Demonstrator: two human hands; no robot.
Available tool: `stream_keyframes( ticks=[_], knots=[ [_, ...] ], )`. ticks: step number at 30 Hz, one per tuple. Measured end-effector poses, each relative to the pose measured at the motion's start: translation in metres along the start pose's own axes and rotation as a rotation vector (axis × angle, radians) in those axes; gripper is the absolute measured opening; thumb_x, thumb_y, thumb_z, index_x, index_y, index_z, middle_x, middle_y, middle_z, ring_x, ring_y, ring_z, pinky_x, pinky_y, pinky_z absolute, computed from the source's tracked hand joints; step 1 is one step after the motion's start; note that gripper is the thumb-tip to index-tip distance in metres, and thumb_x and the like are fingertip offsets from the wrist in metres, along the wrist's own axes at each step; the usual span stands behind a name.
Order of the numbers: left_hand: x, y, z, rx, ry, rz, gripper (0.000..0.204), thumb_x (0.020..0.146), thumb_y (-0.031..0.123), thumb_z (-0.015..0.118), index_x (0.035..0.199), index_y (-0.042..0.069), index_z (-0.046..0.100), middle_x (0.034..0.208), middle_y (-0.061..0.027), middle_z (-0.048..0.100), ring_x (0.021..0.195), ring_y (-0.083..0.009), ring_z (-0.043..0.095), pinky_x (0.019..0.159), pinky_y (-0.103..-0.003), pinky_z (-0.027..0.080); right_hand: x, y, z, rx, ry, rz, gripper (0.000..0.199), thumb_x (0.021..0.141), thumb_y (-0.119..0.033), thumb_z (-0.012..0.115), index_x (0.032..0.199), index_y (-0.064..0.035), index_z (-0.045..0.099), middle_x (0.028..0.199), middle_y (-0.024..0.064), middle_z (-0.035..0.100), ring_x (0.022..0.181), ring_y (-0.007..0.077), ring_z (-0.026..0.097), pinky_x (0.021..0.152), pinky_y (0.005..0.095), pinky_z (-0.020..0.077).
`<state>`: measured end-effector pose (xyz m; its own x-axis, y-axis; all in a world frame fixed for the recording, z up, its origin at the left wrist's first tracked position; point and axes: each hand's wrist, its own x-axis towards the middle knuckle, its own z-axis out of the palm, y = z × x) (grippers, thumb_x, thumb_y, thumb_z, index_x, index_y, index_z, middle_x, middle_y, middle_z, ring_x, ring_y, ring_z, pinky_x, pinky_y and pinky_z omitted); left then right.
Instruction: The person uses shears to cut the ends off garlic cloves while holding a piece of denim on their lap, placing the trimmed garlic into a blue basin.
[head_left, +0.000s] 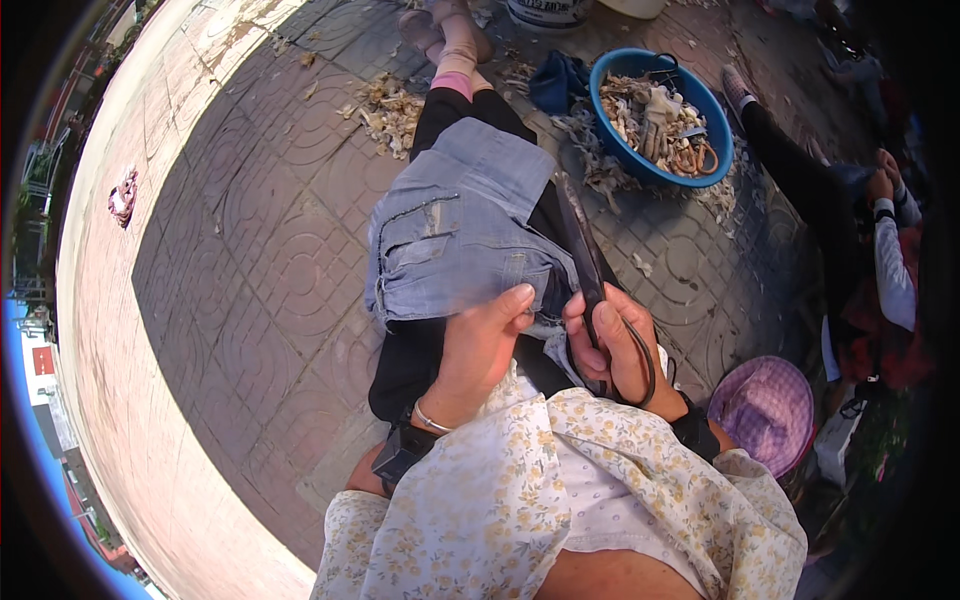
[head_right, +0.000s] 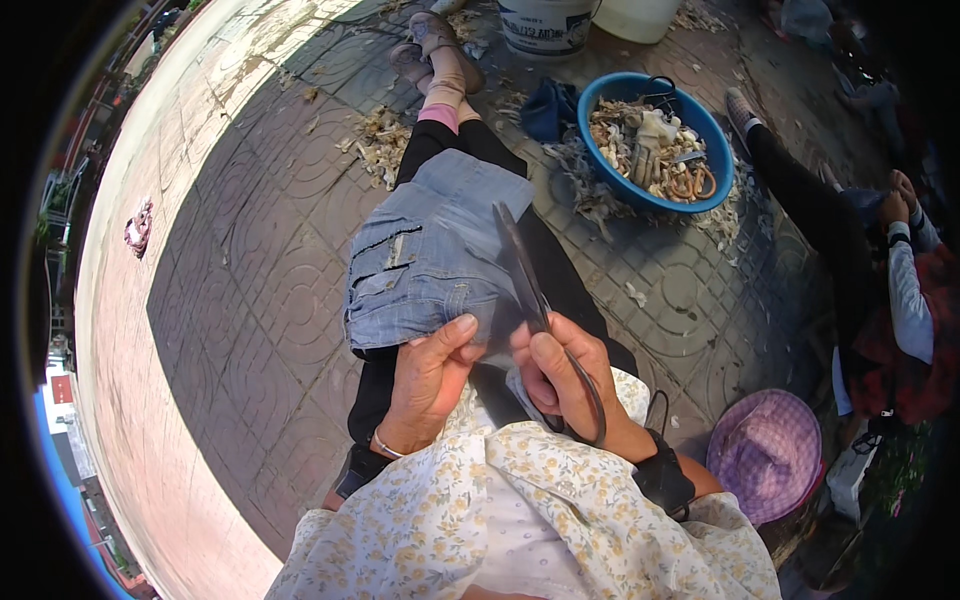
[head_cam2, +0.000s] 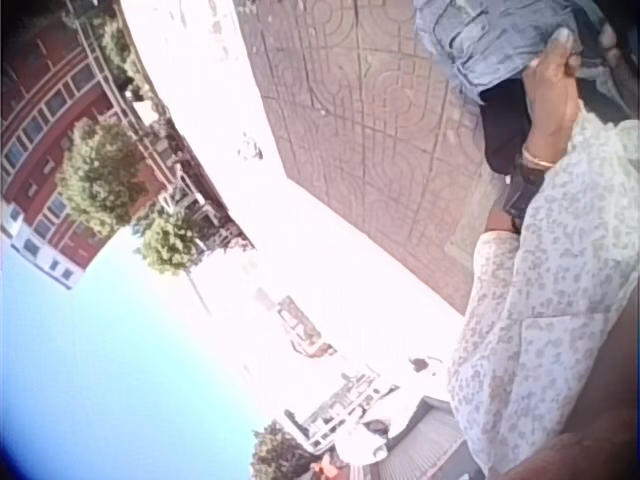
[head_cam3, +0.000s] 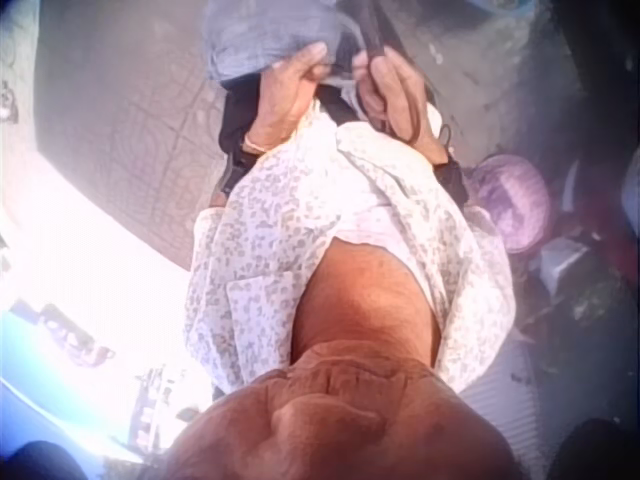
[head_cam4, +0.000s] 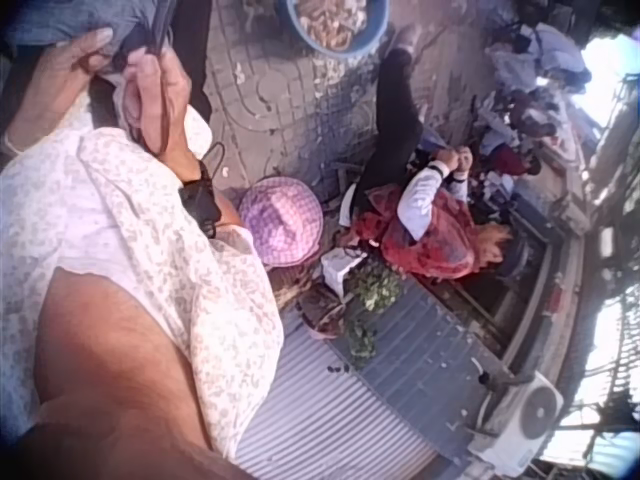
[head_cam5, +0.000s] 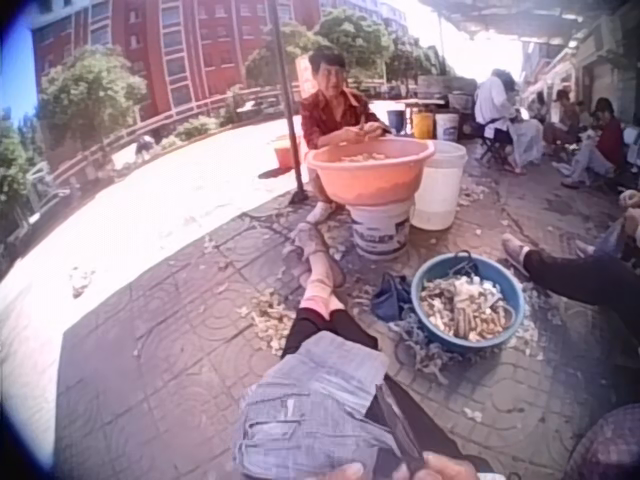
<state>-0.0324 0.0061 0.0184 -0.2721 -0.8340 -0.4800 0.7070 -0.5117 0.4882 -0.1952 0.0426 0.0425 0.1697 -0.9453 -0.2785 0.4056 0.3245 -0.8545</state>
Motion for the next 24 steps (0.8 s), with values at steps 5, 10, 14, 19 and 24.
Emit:
stream_keyframes(
  ticks=[5, 10, 14, 19, 24],
  knots=[
    [0.009, 0.019, -0.012, -0.079, -0.080, 0.069, 0.012, 0.083, -0.001, 0.061, 0.092, 0.007, 0.060, 0.082, -0.0038, 0.061, 0.066, -0.0103, 0.050, 0.059, -0.026, 0.039, 0.026, -0.026, -0.001, 0.202, 0.015, -0.025, 0.046, 0.096, -0.046, 0.043, 0.101, -0.0007, 0.051, 0.082, 0.0036, 0.049, 0.048, 0.0025, 0.035, 0.037, 0.0170, 0.0260],
    [0.009, 0.020, -0.013, -0.126, -0.042, -0.020, 0.007, 0.084, 0.003, 0.061, 0.090, 0.004, 0.060, 0.077, -0.0040, 0.060, 0.060, -0.0108, 0.047, 0.058, -0.026, 0.039, -0.005, -0.018, -0.008, 0.095, -0.230, 0.227, 0.043, 0.095, -0.042, 0.048, 0.102, -0.0002, 0.054, 0.071, 0.0019, 0.049, 0.048, 0.0021, 0.035, 0.039, 0.0172, 0.0245],
    [0.016, 0.016, -0.024, -0.189, -0.048, -0.038, 0.005, 0.084, 0.005, 0.060, 0.088, 0.002, 0.059, 0.077, -0.0055, 0.060, 0.059, -0.0118, 0.048, 0.059, -0.027, 0.039, -0.017, -0.015, -0.017, 0.100, -0.317, 0.366, 0.043, 0.095, -0.042, 0.049, 0.102, 0.0000, 0.055, 0.067, -0.0004, 0.047, 0.048, 0.0015, 0.035, 0.040, 0.0172, 0.0239],
    [0.018, 0.013, -0.030, -0.226, -0.057, -0.065, 0.004, 0.084, 0.005, 0.060, 0.087, 0.002, 0.059, 0.077, -0.0068, 0.061, 0.059, -0.0123, 0.049, 0.059, -0.026, 0.039, -0.022, -0.014, -0.023, 0.093, -0.318, 0.351, 0.044, 0.095, -0.043, 0.048, 0.101, 0.0002, 0.055, 0.067, -0.0017, 0.047, 0.048, 0.0006, 0.035, 0.041, 0.0167, 0.0234],
    [0.018, 0.013, -0.029, -0.217, -0.056, -0.060, 0.005, 0.084, 0.005, 0.060, 0.088, 0.002, 0.059, 0.078, -0.0073, 0.062, 0.059, -0.0123, 0.049, 0.059, -0.026, 0.040, -0.022, -0.014, -0.023, 0.083, -0.329, 0.352, 0.044, 0.095, -0.043, 0.047, 0.100, 0.0000, 0.056, 0.066, -0.0019, 0.047, 0.048, 0.0003, 0.035, 0.040, 0.0167, 0.0232]
  ],
)
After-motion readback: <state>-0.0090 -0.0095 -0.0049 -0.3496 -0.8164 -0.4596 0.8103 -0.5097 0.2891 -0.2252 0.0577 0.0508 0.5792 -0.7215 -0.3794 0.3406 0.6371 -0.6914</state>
